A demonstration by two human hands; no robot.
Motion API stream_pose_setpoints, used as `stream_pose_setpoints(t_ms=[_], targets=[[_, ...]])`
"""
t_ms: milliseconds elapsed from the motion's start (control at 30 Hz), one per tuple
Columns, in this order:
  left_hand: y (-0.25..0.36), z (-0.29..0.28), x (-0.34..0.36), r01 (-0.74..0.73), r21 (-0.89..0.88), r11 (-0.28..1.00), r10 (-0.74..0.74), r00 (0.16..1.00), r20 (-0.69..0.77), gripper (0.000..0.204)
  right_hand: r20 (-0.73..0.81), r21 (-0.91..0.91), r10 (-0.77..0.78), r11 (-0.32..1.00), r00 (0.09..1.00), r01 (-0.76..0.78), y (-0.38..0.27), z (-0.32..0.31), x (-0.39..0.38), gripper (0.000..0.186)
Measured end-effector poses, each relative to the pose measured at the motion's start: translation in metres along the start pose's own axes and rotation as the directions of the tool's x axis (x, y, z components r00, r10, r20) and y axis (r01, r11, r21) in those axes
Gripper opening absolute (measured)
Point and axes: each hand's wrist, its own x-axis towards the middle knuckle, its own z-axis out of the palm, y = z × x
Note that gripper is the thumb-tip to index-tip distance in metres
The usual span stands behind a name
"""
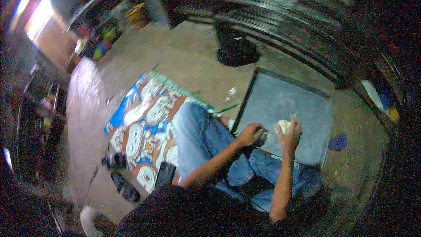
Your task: The person kneads a piece of dough by hand on a metal tray, repeatedly pressing, folding, and stretching it.
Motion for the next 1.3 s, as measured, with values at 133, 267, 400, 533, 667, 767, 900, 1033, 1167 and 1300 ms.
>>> stream_pose_setpoints(t_ms=[133,267,400,533,667,767,900,1033,1167,1300], targets=[[-0.019,0.012,-0.006,-0.105,-0.006,0.994,0.104,0.991,-0.084,0.021,0.088,0.055,-0.066,0.997,0.994,0.061,-0.006,0.007,-0.01,0.091],[-0.029,0.012,-0.009,-0.099,0.138,0.986,0.109,0.991,-0.071,0.022,0.44,0.086,0.204,0.96,0.875,-0.267,-0.014,-0.002,0.004,0.082],[-0.018,0.012,-0.008,-0.052,0.122,0.991,0.054,0.999,-0.008,0.025,0.546,-0.127,0.312,0.948,0.777,-0.292,-0.026,-0.022,0.03,0.081],[-0.006,0.014,0.0,-0.17,0.08,0.982,0.176,0.982,-0.073,0.027,0.204,-0.071,0.105,0.993,0.973,-0.092,0.021,0.023,0.003,0.102],[-0.011,0.013,-0.006,-0.128,0.068,0.989,0.134,0.987,-0.085,0.025,0.435,0.068,0.247,0.95,0.866,-0.306,0.006,0.006,-0.006,0.088],[0.018,0.018,0.005,-0.112,-0.02,0.993,0.111,0.993,-0.041,0.027,0.141,0.203,0.18,0.957,0.973,-0.206,0.06,0.014,-0.032,0.078],[-0.004,0.008,-0.006,-0.15,-0.012,0.989,0.149,0.986,-0.072,0.028,0.089,0.583,0.344,0.743,0.935,-0.329,0.02,0.001,-0.039,0.078],[-0.012,0.012,-0.008,-0.149,0.012,0.989,0.15,0.987,-0.058,0.026,0.074,0.273,0.286,0.916,0.956,-0.295,0.013,-0.002,-0.047,0.079],[0.003,0.016,-0.005,-0.094,-0.045,0.995,0.092,0.995,-0.033,0.028,0.053,0.201,0.322,0.924,0.945,-0.326,0.02,-0.004,-0.05,0.067],[0.003,0.016,-0.002,0.02,-0.147,0.989,-0.017,1.0,0.019,0.033,-0.058,0.674,0.599,0.614,0.799,-0.411,0.046,0.002,-0.059,0.056]])
